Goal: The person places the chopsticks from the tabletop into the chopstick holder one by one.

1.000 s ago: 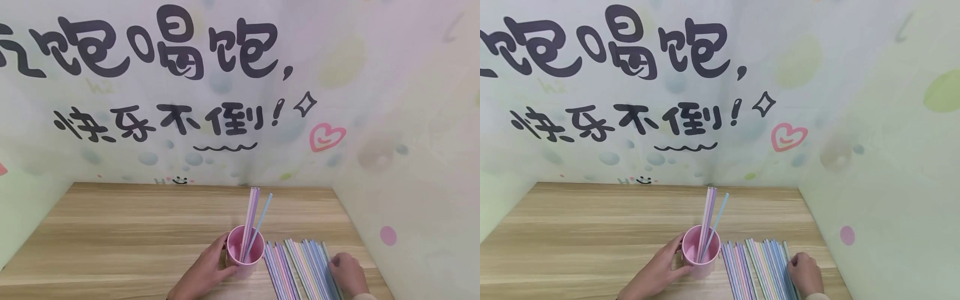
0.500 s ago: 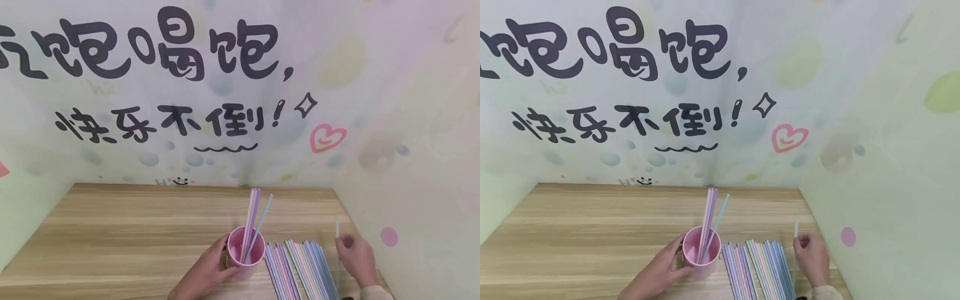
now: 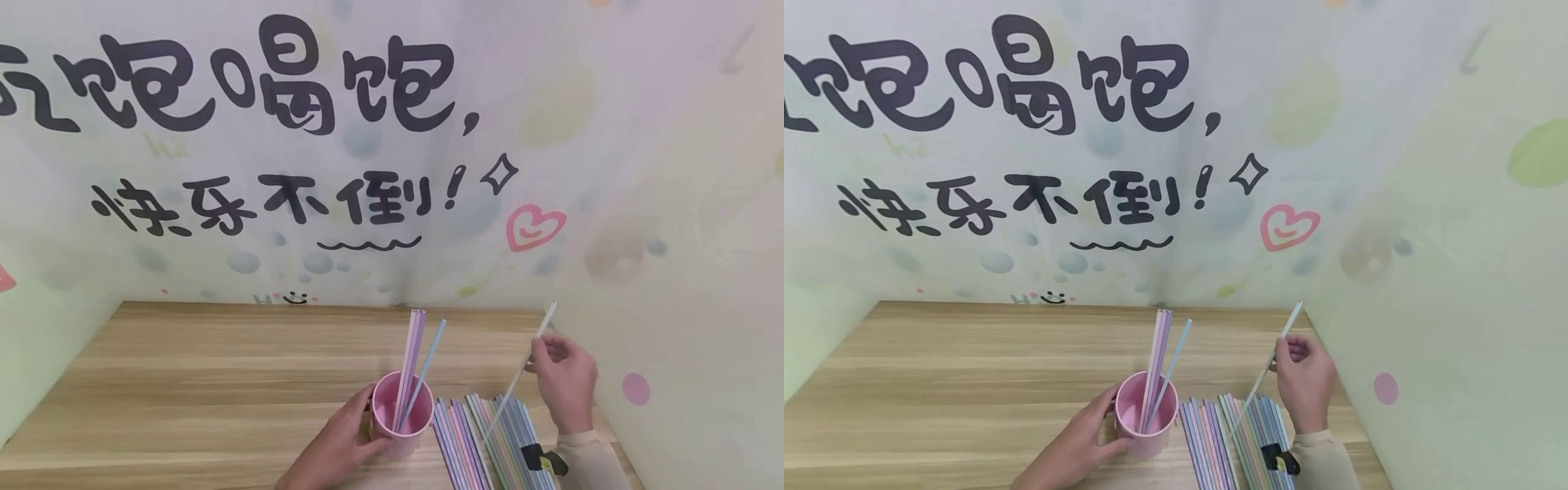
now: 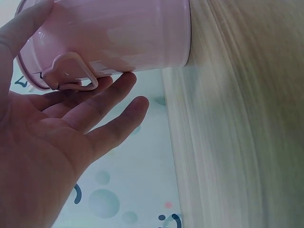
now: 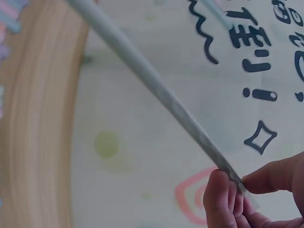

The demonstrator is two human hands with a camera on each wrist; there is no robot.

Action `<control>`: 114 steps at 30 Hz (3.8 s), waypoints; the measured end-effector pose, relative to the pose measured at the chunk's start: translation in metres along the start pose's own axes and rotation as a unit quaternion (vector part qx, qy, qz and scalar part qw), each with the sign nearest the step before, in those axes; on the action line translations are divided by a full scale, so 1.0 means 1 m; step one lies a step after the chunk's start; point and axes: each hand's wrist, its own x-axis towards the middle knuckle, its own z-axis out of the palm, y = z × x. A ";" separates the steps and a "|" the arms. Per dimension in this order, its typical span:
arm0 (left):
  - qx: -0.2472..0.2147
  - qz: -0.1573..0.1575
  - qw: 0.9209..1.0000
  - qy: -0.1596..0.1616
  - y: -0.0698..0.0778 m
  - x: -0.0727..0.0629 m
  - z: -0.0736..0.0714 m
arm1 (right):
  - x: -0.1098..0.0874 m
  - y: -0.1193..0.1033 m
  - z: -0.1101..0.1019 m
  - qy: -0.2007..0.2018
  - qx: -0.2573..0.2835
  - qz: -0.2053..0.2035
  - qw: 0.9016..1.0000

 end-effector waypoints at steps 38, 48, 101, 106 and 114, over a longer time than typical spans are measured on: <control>0.006 -0.003 1.000 -0.004 0.001 0.001 0.000 | -0.057 -0.014 0.100 -0.133 0.002 -0.067 0.989; 0.000 -0.004 1.000 -0.006 0.002 0.002 0.000 | -0.062 -0.012 0.101 -0.149 -0.031 -0.091 0.984; -0.001 -0.025 1.000 -0.012 0.002 0.003 -0.002 | -0.027 0.136 -0.036 -0.228 -0.282 0.093 0.927; -0.004 -0.024 1.000 -0.014 0.002 0.002 -0.002 | -0.032 0.133 -0.035 -0.227 -0.290 0.076 0.927; -0.006 -0.015 1.000 -0.012 0.001 0.000 -0.003 | -0.036 0.126 -0.034 -0.233 -0.311 0.053 0.920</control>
